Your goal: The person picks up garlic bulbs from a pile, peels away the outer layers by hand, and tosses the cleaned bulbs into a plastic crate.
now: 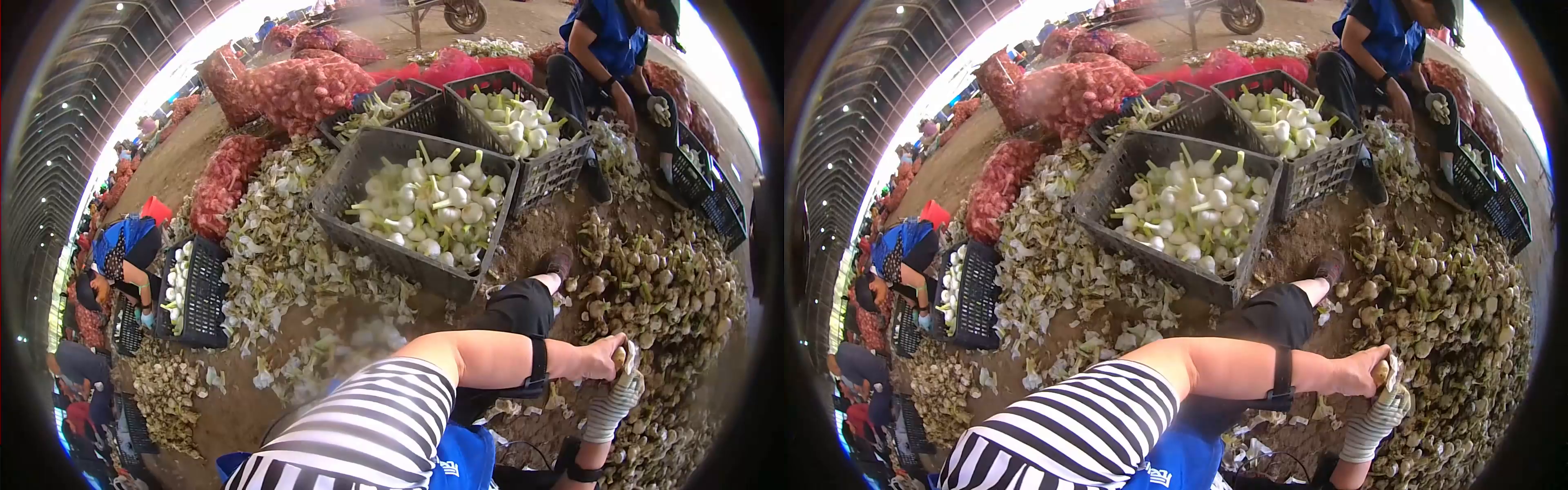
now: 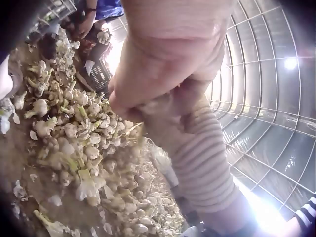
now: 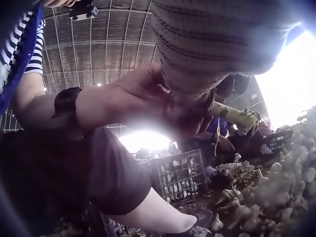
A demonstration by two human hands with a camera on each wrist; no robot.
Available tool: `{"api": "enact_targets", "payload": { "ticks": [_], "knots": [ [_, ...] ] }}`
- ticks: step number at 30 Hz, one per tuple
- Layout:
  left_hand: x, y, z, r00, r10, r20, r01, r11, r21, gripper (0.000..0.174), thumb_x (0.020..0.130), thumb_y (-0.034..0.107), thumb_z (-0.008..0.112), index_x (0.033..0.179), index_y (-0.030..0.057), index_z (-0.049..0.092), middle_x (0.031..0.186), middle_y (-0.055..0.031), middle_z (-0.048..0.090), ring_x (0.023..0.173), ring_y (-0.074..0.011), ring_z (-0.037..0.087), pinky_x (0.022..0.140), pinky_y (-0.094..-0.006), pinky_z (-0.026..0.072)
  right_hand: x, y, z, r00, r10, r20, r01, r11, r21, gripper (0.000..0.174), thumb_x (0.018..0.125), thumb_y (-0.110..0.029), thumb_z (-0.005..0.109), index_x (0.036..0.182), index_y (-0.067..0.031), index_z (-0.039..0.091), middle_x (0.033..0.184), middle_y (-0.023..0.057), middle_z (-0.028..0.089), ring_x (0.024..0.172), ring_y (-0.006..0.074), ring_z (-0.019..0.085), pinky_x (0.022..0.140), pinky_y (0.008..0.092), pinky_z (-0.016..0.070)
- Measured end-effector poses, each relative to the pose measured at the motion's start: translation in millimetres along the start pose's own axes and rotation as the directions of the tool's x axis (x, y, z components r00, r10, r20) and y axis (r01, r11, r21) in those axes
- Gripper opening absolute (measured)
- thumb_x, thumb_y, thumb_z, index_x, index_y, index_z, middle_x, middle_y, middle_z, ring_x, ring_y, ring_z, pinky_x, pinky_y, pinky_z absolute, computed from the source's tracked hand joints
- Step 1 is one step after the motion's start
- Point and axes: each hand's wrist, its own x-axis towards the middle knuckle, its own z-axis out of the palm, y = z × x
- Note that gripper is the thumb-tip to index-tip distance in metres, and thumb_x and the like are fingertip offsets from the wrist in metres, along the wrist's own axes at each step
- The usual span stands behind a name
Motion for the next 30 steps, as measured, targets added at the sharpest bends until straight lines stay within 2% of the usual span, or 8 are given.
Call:
{"api": "enact_targets", "payload": {
  "ticks": [6,7,11,14,19,23,27,30],
  "knots": [
    [18,-10,4,0.929,0.366,-0.057,-0.289,0.811,0.509,0.039,0.058,0.018,0.07,0.093,0.0063,0.055,0.088,-0.0158,0.06,0.087,-0.03,0.058,0.077,-0.0345,0.0456,-11,39,8,1.0,-0.03,0.009,0.031,0.98,-0.195,0.059,0.068,-0.024,0.066,0.121,-0.0073,0.045,0.1,0.0121,0.054,0.093,0.0277,0.052,0.078,0.0367,0.0436],
    [6,4,6,0.942,0.312,-0.121,-0.208,0.829,0.519,0.036,0.061,0.019,0.07,0.092,0.0074,0.057,0.083,-0.0112,0.062,0.08,-0.0242,0.061,0.074,-0.0331,0.0469,7,8,12,0.95,0.306,0.06,-0.274,0.727,0.629,0.054,0.072,-0.022,0.065,0.12,-0.0065,0.046,0.101,0.0125,0.054,0.09,0.0282,0.053,0.075,0.0354,0.045],
    [26,1,5,0.968,-0.247,-0.042,0.232,0.948,-0.219,0.021,0.082,0.022,0.057,0.096,0.0059,0.057,0.085,-0.0061,0.059,0.075,-0.0192,0.059,0.059,-0.035,0.051,12,13,-23,0.97,-0.169,-0.174,0.105,0.94,-0.325,0.036,0.073,-0.025,0.062,0.102,-0.0057,0.057,0.093,0.0137,0.057,0.085,0.0353,0.053,0.075,0.0443,0.042],
    [21,-1,14,0.994,-0.105,-0.036,0.081,0.906,-0.416,0.04,0.077,0.014,0.065,0.108,0.0038,0.041,0.095,-0.0075,0.054,0.082,-0.0166,0.057,0.067,-0.0269,0.0477,22,5,-38,0.947,0.165,-0.277,-0.153,0.986,0.063,0.045,0.074,-0.01,0.06,0.118,-0.0066,0.05,0.105,0.0132,0.054,0.084,0.0286,0.054,0.077,0.038,0.0428],
    [26,-9,40,0.966,0.212,-0.148,-0.243,0.939,-0.244,0.055,0.071,-0.006,0.065,0.112,0.0057,0.031,0.108,-0.0078,0.048,0.096,-0.017,0.053,0.082,-0.0302,0.0466,29,2,-42,0.718,0.62,0.317,-0.056,-0.403,0.914,0.038,0.08,-0.013,0.065,0.113,-0.0063,0.048,0.092,0.0005,0.057,0.081,0.0096,0.056,0.071,0.0225,0.047],
    [25,-9,55,0.859,0.492,-0.143,-0.456,0.861,0.225,0.053,0.072,-0.004,0.064,0.112,0.0064,0.032,0.109,-0.008,0.049,0.094,-0.0165,0.053,0.083,-0.0304,0.0458,27,2,-38,0.643,0.665,0.38,-0.123,-0.399,0.908,0.02,0.083,-0.012,0.062,0.101,-0.0037,0.059,0.092,0.0023,0.062,0.08,0.0097,0.058,0.071,0.0228,0.0476],
    [29,0,35,0.979,0.037,0.202,0.08,0.838,-0.539,0.043,0.09,0.042,0.043,0.111,0.0055,0.05,0.098,-0.0037,0.058,0.084,-0.0138,0.057,0.072,-0.0307,0.0491,23,4,-48,0.647,0.707,0.285,-0.141,-0.256,0.956,0.021,0.084,-0.009,0.059,0.104,-0.0018,0.06,0.093,0.0035,0.063,0.079,0.009,0.058,0.069,0.022,0.0478],
    [32,-3,36,0.961,-0.117,0.252,0.248,0.768,-0.59,0.048,0.09,0.045,0.04,0.114,0.0042,0.048,0.097,-0.0048,0.058,0.078,-0.013,0.057,0.066,-0.0282,0.0488,24,10,-50,0.706,0.702,-0.095,-0.356,0.468,0.809,0.024,0.081,-0.006,0.058,0.105,-0.0011,0.059,0.077,0.0051,0.065,0.065,0.0138,0.06,0.058,0.0261,0.0473]
  ]
}}
